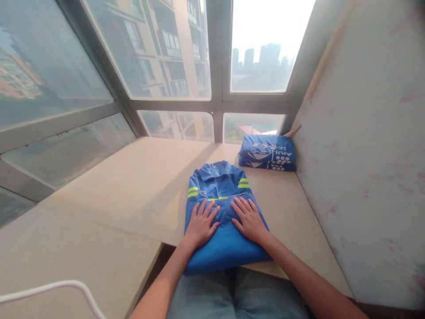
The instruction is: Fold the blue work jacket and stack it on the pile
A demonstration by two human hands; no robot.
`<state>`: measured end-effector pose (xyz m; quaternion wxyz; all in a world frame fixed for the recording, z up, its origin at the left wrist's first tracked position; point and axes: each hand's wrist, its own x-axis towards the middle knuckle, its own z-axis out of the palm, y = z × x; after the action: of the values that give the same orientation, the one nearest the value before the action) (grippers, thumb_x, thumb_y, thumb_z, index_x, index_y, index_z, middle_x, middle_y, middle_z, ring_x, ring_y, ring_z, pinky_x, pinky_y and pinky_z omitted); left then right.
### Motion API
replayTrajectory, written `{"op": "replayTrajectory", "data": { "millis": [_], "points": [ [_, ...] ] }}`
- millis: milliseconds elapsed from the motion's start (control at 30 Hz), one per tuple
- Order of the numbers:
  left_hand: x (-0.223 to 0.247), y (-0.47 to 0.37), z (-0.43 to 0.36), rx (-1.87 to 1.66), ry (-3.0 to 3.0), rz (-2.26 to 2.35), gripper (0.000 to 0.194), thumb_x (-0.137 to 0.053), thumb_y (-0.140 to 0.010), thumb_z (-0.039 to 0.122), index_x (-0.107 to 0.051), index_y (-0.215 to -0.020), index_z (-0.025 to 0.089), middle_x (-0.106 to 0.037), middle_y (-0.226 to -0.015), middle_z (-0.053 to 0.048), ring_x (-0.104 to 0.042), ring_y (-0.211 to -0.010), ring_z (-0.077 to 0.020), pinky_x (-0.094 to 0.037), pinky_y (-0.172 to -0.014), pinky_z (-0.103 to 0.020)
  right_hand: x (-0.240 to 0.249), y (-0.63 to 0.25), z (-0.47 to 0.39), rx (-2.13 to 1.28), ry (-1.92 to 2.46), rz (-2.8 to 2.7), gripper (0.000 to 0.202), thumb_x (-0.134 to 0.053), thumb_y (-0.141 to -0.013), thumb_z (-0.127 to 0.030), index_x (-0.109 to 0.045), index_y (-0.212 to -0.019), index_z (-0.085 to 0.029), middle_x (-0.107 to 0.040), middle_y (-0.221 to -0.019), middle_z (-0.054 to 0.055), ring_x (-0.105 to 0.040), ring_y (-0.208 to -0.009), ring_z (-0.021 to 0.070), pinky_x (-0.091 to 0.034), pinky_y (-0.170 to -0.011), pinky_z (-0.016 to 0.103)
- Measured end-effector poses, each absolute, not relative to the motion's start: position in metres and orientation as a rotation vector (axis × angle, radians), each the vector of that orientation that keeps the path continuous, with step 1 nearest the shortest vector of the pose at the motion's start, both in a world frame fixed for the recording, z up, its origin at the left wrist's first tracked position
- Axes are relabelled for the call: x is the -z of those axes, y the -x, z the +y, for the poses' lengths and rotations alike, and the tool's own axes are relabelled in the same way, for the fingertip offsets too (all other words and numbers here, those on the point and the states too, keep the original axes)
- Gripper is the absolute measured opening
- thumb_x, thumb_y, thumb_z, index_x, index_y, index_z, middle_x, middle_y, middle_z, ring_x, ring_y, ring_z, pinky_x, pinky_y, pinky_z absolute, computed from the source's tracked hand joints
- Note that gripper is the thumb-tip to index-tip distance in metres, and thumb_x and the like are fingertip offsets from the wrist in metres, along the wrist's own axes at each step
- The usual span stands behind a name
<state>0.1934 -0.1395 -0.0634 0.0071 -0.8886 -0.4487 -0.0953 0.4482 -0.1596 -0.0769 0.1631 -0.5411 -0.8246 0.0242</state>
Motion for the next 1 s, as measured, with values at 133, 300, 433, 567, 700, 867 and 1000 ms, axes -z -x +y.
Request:
{"op": "replayTrajectory", "data": {
  "millis": [133,300,433,567,700,867,1000],
  "points": [
    [0.063,-0.195,-0.160,0.301,2.773,-1.388,0.059,-0.045,-0.097,0.044,-0.032,-0.153,0.034,-0.032,-0.161,-0.004,-0.017,-0.150,-0.0343,-0.013,-0.119,-0.059,0.072,-0.449,-0.183,-0.046,1.531,-2.357,0.060,-0.044,-0.097,-0.039,-0.036,-0.153,-0.021,-0.032,-0.160,0.010,-0.026,-0.147,0.0308,-0.017,-0.120,0.054],
    [0.055,-0.195,-0.177,0.288,2.825,-1.410,0.059,-0.050,-0.095,0.042,-0.037,-0.152,0.031,-0.035,-0.159,-0.008,-0.020,-0.148,-0.0375,-0.016,-0.117,-0.064,0.057,-0.441,-0.239,-0.046,1.502,-2.374,0.055,-0.048,-0.094,-0.036,-0.045,-0.148,-0.024,-0.034,-0.159,0.011,-0.031,-0.145,0.0320,-0.028,-0.116,0.053],
    [0.031,-0.199,-0.169,0.339,3.032,-1.273,0.055,-0.049,-0.096,0.037,-0.039,-0.150,0.033,-0.036,-0.159,-0.005,-0.027,-0.147,-0.0328,-0.019,-0.118,-0.061,0.060,-0.425,-0.292,0.003,1.244,-2.466,0.069,-0.057,-0.087,-0.053,-0.045,-0.148,-0.023,-0.042,-0.154,0.011,-0.042,-0.138,0.0326,-0.038,-0.110,0.049],
    [0.008,-0.210,-0.143,0.480,3.220,-1.116,0.048,-0.043,-0.099,0.031,-0.045,-0.146,0.035,-0.043,-0.155,-0.002,-0.030,-0.147,-0.0270,-0.022,-0.120,-0.056,0.080,-0.412,-0.315,0.355,1.057,-2.412,0.055,-0.058,-0.088,-0.037,-0.053,-0.141,-0.025,-0.056,-0.143,0.009,-0.054,-0.127,0.0291,-0.046,-0.101,0.041],
    [0.012,-0.220,-0.119,0.442,3.344,-1.043,0.047,-0.048,-0.095,0.026,-0.052,-0.141,0.038,-0.051,-0.149,0.001,-0.034,-0.145,-0.0274,-0.022,-0.120,-0.055,0.095,-0.403,-0.309,0.490,1.101,-2.306,0.039,-0.047,-0.095,-0.022,-0.061,-0.132,-0.027,-0.064,-0.135,0.005,-0.059,-0.121,0.0244,-0.047,-0.097,0.036],
    [0.027,-0.223,-0.110,0.470,3.519,-1.063,0.049,-0.050,-0.095,0.032,-0.049,-0.144,0.033,-0.049,-0.150,-0.002,-0.044,-0.140,-0.0252,-0.032,-0.118,-0.047,0.084,-0.397,-0.296,0.324,1.149,-2.200,0.030,-0.046,-0.095,-0.021,-0.067,-0.117,-0.024,-0.073,-0.113,0.005,-0.067,-0.099,0.0227,-0.051,-0.082,0.032],
    [0.018,-0.220,-0.104,0.643,3.747,-1.152,0.046,-0.057,-0.091,0.035,-0.057,-0.137,0.032,-0.054,-0.146,-0.001,-0.047,-0.138,-0.0247,-0.029,-0.120,-0.045,0.020,-0.403,-0.275,0.018,1.216,-2.426,0.013,-0.056,-0.088,-0.017,-0.066,-0.093,-0.024,-0.073,-0.085,0.001,-0.066,-0.070,0.0172,-0.048,-0.064,0.026]
  ]
}}
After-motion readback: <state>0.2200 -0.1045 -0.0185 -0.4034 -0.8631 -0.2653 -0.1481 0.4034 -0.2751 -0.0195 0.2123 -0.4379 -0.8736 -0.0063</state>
